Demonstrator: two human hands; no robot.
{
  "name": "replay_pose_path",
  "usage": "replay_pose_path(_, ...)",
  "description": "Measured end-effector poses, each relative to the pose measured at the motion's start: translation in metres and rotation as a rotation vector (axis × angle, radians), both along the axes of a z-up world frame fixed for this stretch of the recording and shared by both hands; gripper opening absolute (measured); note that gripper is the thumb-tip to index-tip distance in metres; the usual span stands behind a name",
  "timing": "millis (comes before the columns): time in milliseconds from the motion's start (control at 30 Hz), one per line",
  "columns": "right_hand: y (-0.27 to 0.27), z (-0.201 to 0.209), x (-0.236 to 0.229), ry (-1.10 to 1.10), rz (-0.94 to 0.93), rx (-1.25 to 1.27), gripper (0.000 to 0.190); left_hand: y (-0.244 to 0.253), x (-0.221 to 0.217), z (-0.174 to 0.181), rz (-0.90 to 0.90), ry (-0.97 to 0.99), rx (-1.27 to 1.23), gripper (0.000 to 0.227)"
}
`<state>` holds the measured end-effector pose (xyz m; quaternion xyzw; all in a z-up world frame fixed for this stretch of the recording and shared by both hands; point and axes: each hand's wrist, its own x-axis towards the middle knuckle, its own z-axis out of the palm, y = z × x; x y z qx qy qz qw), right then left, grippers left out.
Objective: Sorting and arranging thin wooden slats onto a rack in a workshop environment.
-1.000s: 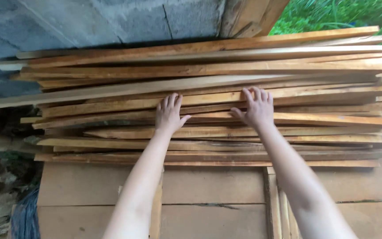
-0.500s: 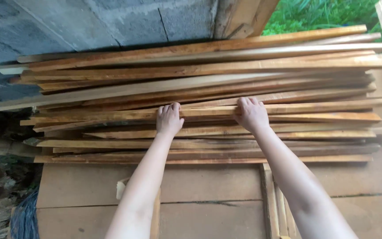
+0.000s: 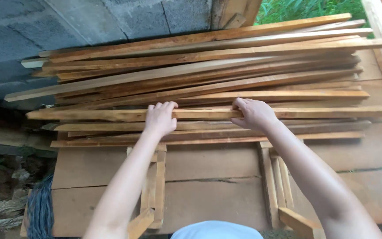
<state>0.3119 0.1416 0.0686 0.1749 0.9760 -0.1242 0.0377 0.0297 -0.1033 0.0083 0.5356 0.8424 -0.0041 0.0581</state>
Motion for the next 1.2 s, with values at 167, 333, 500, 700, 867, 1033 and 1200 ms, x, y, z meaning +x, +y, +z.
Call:
replay_pose_path(167, -0.046, 0.045, 0.037, -0.061, -0.032, -0.097, 0.063, -0.042, 0.065, 0.116, -0.106, -0.085, 0.057, 0.055)
replay_pose_path(333, -0.082, 0.060, 0.067, -0.021, 0.053, -0.131, 0.050, -0.082, 0.107, 0.151, -0.144, -0.220, 0.104, 0.058)
replay_pose_path(500, -0.097, 0.052, 0.090, -0.058, 0.022, -0.133, 0.051, -0.095, 0.109, 0.128, -0.087, -0.311, 0.012, 0.053)
replay_pose_path(700, -0.122, 0.046, 0.097, -0.098, 0.037, -0.205, 0.047, -0.111, 0.129, 0.112, 0.010, -0.464, -0.123, 0.049)
replay_pose_path(867, -0.133, -0.001, 0.086, -0.170, 0.016, -0.245, 0.049, -0.107, 0.121, 0.024, -0.064, -0.478, -0.112, 0.044)
replay_pose_path(1033, -0.131, -0.106, 0.077, -0.068, -0.014, -0.181, 0.052, -0.108, 0.112, -0.081, 0.011, -0.489, -0.063, 0.047)
replay_pose_path(1200, -0.140, -0.136, 0.077, -0.174, 0.063, -0.176, 0.051, -0.119, 0.123, -0.111, 0.061, -0.493, -0.108, 0.048)
